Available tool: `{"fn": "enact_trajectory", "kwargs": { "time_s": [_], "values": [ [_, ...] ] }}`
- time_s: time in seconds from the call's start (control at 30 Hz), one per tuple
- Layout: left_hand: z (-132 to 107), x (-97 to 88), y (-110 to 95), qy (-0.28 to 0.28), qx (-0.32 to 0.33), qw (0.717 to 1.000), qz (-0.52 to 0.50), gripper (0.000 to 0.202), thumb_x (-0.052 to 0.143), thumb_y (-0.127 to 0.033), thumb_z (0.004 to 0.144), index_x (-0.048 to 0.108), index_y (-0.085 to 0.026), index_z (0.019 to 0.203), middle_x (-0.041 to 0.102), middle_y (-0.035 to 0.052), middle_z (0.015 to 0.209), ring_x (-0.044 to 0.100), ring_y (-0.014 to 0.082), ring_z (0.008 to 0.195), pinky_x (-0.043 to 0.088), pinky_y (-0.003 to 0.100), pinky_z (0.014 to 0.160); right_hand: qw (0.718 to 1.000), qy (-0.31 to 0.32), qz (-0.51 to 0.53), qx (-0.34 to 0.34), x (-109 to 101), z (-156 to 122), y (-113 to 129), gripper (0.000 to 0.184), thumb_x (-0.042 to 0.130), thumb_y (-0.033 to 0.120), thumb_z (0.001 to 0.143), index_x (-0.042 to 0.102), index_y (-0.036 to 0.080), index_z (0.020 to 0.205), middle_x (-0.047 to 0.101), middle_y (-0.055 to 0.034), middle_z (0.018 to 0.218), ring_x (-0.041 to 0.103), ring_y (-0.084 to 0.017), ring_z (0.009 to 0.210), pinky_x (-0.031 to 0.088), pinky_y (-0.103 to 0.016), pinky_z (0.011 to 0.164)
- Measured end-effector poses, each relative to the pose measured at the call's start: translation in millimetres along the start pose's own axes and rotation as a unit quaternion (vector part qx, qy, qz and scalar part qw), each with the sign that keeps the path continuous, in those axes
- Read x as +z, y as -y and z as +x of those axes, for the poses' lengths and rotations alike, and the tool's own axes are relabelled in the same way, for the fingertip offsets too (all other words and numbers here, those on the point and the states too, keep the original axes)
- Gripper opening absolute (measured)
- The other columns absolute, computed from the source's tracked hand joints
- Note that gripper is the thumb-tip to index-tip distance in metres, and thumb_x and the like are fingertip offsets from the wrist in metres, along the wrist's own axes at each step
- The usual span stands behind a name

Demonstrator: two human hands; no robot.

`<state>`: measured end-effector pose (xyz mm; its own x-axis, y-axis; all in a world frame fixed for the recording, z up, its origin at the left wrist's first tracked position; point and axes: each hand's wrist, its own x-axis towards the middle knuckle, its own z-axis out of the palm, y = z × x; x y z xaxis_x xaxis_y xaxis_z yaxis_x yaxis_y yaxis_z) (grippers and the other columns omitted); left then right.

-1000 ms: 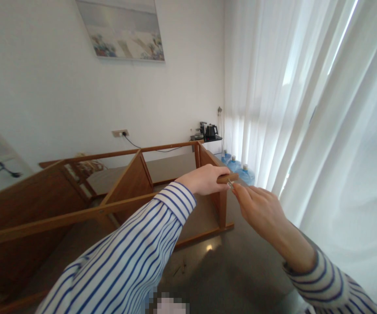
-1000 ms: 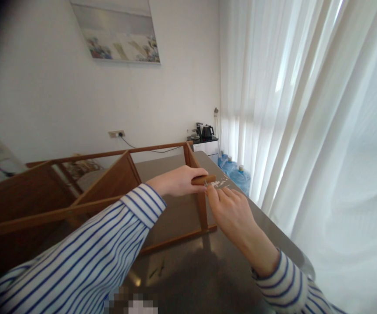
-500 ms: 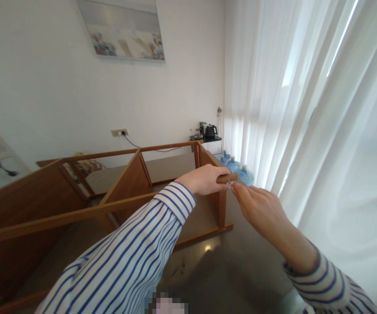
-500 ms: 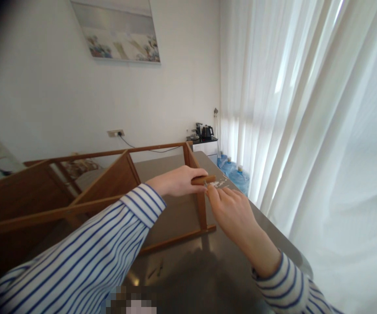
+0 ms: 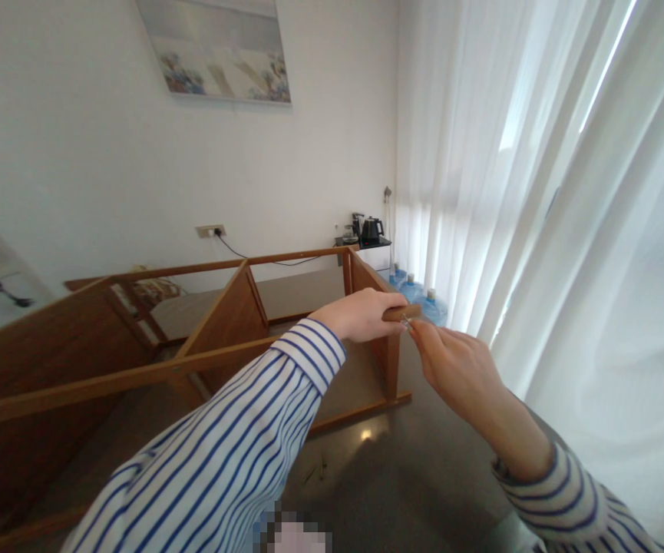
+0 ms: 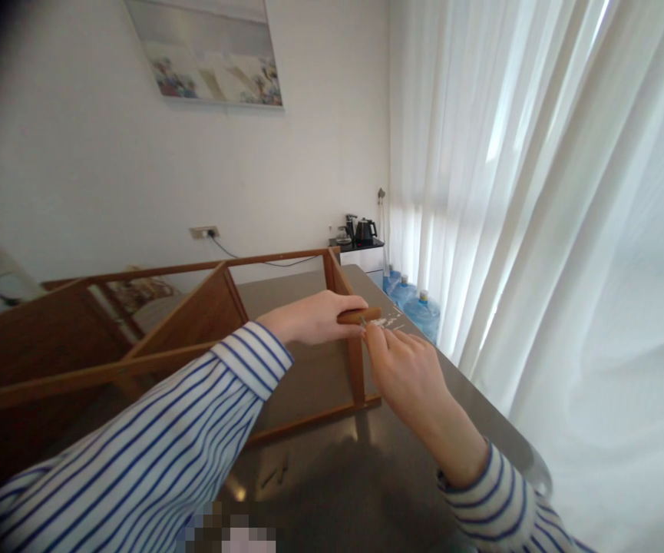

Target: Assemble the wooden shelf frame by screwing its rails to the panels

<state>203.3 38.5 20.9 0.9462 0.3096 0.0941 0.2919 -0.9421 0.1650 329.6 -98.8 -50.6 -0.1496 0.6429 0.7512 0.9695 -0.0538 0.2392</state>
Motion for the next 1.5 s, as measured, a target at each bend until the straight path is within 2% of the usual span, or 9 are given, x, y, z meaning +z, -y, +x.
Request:
{"fn": "enact_trajectory", "kwargs": {
  "time_s": [0.17, 0.57, 0.87, 0.97, 1.07, 1.2, 1.3, 1.4, 1.5],
  "values": [
    [0, 0.1, 0, 0.003, -0.001, 1.000, 0.004, 0.035, 0.049, -0.049, 0.084, 0.057, -0.026, 0.108, 0.065, 0.0021, 0.090, 0.061, 0.0181, 0.080, 0.040, 0.025, 0.065, 0.998, -0.011, 0.025, 0.047, 7, -1, 8, 0.019, 0.039, 0.022, 0.096, 0.055, 0.017, 0.085, 0.065, -0.0018, 0.068, 0.059, -0.011, 0.058, 0.029, -0.025, 0.052],
    [-1, 2.0, -1, -0.015, 0.007, 1.000, 0.027, 0.035, 0.048, -0.052, 0.083, 0.058, -0.026, 0.104, 0.066, 0.0022, 0.089, 0.061, 0.0184, 0.079, 0.039, 0.025, 0.062, 0.997, 0.005, 0.037, 0.071, 11, -4, 11, 0.015, 0.039, 0.020, 0.095, 0.054, 0.016, 0.095, 0.068, -0.0027, 0.076, 0.061, -0.012, 0.060, 0.029, -0.025, 0.050],
    [-6, 3.3, -6, -0.034, -0.014, 0.990, 0.136, 0.048, 0.040, -0.061, 0.084, 0.056, -0.029, 0.115, 0.068, 0.0056, 0.094, 0.064, 0.0227, 0.082, 0.042, 0.028, 0.065, 0.999, 0.004, 0.042, -0.029, -13, -11, -9, 0.016, 0.041, 0.021, 0.095, 0.055, 0.016, 0.101, 0.065, -0.0036, 0.078, 0.060, -0.014, 0.070, 0.035, -0.025, 0.060],
    [-9, 7.6, -10, -0.055, -0.018, 0.977, 0.205, 0.051, 0.035, -0.060, 0.086, 0.053, -0.027, 0.121, 0.068, 0.0076, 0.094, 0.064, 0.0238, 0.082, 0.043, 0.030, 0.067, 0.995, 0.049, 0.080, -0.033, -7, -33, 0, 0.016, 0.041, 0.024, 0.096, 0.056, 0.017, 0.096, 0.065, -0.0033, 0.079, 0.060, -0.014, 0.069, 0.035, -0.025, 0.059],
    [-17, 13.8, -17, -0.094, -0.006, 0.962, 0.255, 0.047, 0.037, -0.051, 0.090, 0.048, -0.024, 0.127, 0.067, 0.0082, 0.096, 0.063, 0.0226, 0.085, 0.044, 0.032, 0.071, 0.979, 0.146, 0.128, -0.054, 10, -69, 20, 0.012, 0.045, 0.016, 0.092, 0.057, 0.019, 0.090, 0.064, -0.0011, 0.075, 0.060, -0.014, 0.071, 0.037, -0.025, 0.061],
    [-50, 23.5, -32, -0.194, 0.018, 0.943, 0.270, 0.045, 0.043, -0.039, 0.091, 0.044, -0.018, 0.130, 0.057, 0.0121, 0.120, 0.054, 0.0231, 0.108, 0.041, 0.037, 0.089, 0.969, 0.186, 0.153, -0.052, 26, -108, 51, 0.015, 0.051, 0.007, 0.086, 0.058, 0.020, 0.091, 0.064, 0.0007, 0.074, 0.060, -0.014, 0.068, 0.036, -0.025, 0.060],
    [-99, 32.3, -41, -0.238, 0.003, 0.942, 0.237, 0.040, 0.041, -0.035, 0.092, 0.047, -0.017, 0.127, 0.053, 0.0118, 0.128, 0.049, 0.0230, 0.116, 0.037, 0.038, 0.097, 0.965, 0.190, 0.171, -0.058, 28, -122, 67, 0.017, 0.054, 0.007, 0.085, 0.059, 0.021, 0.092, 0.065, 0.0010, 0.076, 0.060, -0.015, 0.070, 0.036, -0.026, 0.063],
    [-161, 44.8, -41, -0.212, -0.043, 0.960, 0.176, 0.032, 0.038, -0.035, 0.093, 0.056, -0.018, 0.113, 0.063, 0.0074, 0.111, 0.056, 0.0191, 0.102, 0.040, 0.035, 0.091, 0.959, 0.203, 0.187, -0.065, 29, -129, 78, 0.017, 0.055, 0.009, 0.085, 0.061, 0.022, 0.095, 0.067, -0.0001, 0.080, 0.059, -0.017, 0.075, 0.036, -0.027, 0.067],
    [-223, 63.9, -28, -0.134, -0.147, 0.971, 0.133, 0.030, 0.037, -0.035, 0.094, 0.062, -0.021, 0.093, 0.066, 0.0034, 0.093, 0.059, 0.0174, 0.088, 0.044, 0.032, 0.082, 0.952, 0.231, 0.191, -0.070, 34, -134, 84, 0.020, 0.053, 0.011, 0.087, 0.062, 0.022, 0.100, 0.068, -0.0015, 0.086, 0.059, -0.018, 0.081, 0.037, -0.029, 0.071]
  ]
}}
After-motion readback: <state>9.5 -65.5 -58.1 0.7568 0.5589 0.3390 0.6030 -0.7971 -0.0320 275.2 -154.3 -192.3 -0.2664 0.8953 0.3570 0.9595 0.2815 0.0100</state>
